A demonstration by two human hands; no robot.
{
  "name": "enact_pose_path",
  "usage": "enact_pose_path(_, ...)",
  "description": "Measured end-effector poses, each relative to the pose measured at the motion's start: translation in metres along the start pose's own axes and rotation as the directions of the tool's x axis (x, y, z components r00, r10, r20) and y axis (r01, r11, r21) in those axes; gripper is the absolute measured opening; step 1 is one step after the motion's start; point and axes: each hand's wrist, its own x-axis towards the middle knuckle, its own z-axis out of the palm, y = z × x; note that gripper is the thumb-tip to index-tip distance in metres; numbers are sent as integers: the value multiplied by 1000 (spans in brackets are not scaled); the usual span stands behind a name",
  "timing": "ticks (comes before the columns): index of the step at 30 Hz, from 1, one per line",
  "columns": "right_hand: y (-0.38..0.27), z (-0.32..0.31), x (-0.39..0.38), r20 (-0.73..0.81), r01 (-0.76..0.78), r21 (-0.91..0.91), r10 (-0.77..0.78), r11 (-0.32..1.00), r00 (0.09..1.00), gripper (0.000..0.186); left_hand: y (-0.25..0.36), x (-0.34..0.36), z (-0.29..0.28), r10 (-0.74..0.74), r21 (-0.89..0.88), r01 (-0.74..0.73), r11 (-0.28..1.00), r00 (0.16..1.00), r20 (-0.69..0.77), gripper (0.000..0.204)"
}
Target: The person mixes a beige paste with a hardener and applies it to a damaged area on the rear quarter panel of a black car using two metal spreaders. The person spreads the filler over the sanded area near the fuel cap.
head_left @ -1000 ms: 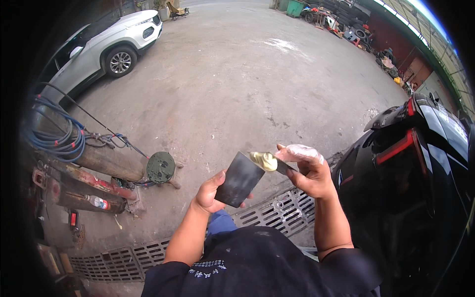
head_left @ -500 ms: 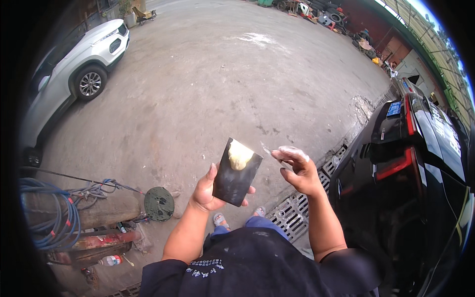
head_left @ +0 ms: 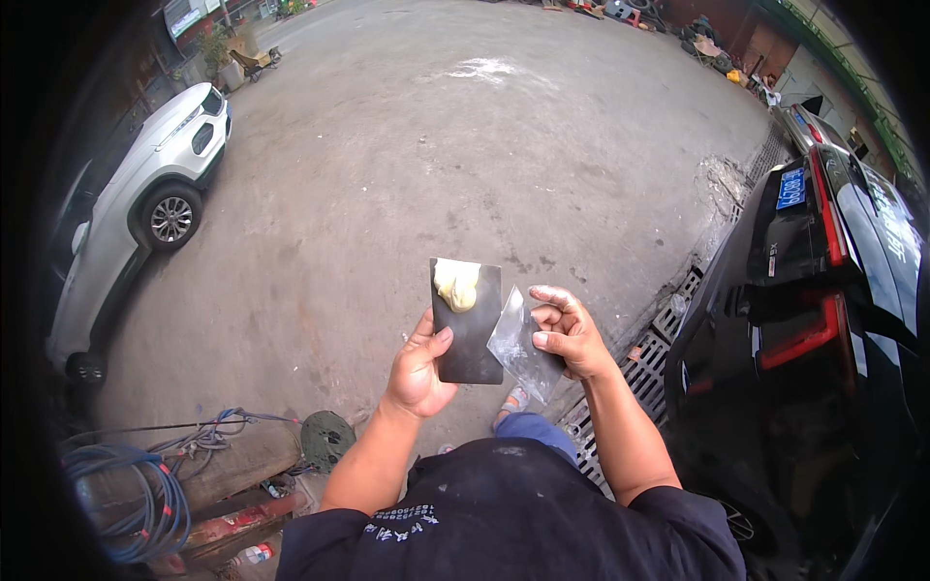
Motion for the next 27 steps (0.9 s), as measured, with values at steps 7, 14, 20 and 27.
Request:
enact_pose_path(7, -73, -69, 19, -159, 112, 110, -94, 988, 983, 65, -19, 83, 32, 87, 106, -86, 991, 996, -11, 41)
enact_pose_path(14, -102, -80, 31, -106, 2, -105, -13, 994, 994, 57, -57, 142, 65, 113, 265, -144, 953, 985, 129, 42)
enact_pose_path(20, -135, -93, 48, -165, 50, -27, -54, 998, 985, 58, -80, 181, 56, 105, 585, -219, 781, 969, 223, 52)
enact_pose_path(27, -191, -116, 64, -180, 262, -65, -270, 963, 946, 64, -71, 224, 58, -117, 866, -257, 429, 935, 335, 43)
